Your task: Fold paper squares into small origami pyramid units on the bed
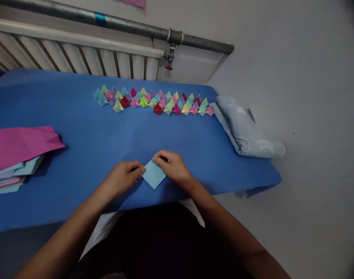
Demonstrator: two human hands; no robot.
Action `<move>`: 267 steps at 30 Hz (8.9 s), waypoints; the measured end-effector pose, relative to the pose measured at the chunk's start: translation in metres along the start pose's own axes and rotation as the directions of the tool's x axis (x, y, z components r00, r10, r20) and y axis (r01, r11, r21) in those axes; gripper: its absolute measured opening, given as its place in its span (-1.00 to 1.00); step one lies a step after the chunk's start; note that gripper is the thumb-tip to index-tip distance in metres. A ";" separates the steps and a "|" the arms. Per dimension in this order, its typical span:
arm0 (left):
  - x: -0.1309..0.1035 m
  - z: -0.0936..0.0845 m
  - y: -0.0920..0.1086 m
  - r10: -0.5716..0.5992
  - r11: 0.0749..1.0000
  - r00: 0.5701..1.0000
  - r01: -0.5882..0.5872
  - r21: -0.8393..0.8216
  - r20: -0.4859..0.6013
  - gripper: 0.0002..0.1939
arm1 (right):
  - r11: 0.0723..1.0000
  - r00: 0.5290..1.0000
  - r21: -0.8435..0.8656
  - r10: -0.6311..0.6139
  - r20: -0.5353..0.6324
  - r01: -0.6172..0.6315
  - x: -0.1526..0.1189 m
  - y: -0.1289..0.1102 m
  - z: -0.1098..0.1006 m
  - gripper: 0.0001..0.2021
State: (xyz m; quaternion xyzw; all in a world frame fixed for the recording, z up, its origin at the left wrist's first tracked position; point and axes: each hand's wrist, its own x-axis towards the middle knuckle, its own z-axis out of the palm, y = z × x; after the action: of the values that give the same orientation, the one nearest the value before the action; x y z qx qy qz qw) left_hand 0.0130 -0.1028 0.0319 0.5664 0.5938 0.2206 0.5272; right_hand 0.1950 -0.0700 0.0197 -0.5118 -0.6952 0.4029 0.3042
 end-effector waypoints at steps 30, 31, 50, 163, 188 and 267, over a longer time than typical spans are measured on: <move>0.003 -0.015 -0.024 0.637 0.443 0.705 -0.666 0.600 0.312 -0.70 | 0.860 0.937 -0.377 -0.292 0.191 0.345 -0.050 0.019 -0.018 -0.79; 0.004 -0.016 -0.024 0.633 0.449 0.708 -0.664 0.597 0.312 -0.70 | 0.859 0.936 -0.375 -0.298 0.190 0.349 -0.050 0.019 -0.018 -0.80; 0.015 -0.016 -0.029 0.735 0.348 0.611 -0.713 0.609 0.294 -0.75 | 0.853 0.932 -0.379 -0.349 0.100 0.360 -0.046 0.027 -0.013 -0.81; 0.011 0.010 -0.030 0.779 0.214 0.593 -0.556 0.803 0.203 -0.62 | 0.949 0.969 -0.312 -0.116 -0.217 0.044 -0.038 0.027 -0.014 -0.85; -0.008 -0.004 -0.039 0.808 0.079 0.548 -0.467 0.881 0.218 -0.59 | 0.676 0.964 -0.704 -0.263 0.048 0.219 -0.075 0.029 -0.017 -0.68; 0.007 -0.008 -0.038 0.829 0.298 0.543 -0.633 0.714 0.136 -0.80 | 0.735 0.952 -0.610 -0.283 0.121 0.296 -0.037 0.008 0.009 -0.81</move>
State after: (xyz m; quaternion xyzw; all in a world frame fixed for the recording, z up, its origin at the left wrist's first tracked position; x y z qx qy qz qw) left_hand -0.0093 -0.1034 -0.0008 0.8914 0.3630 0.2699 0.0287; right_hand 0.2017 -0.1062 0.0081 -0.4648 -0.8625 0.1043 0.1706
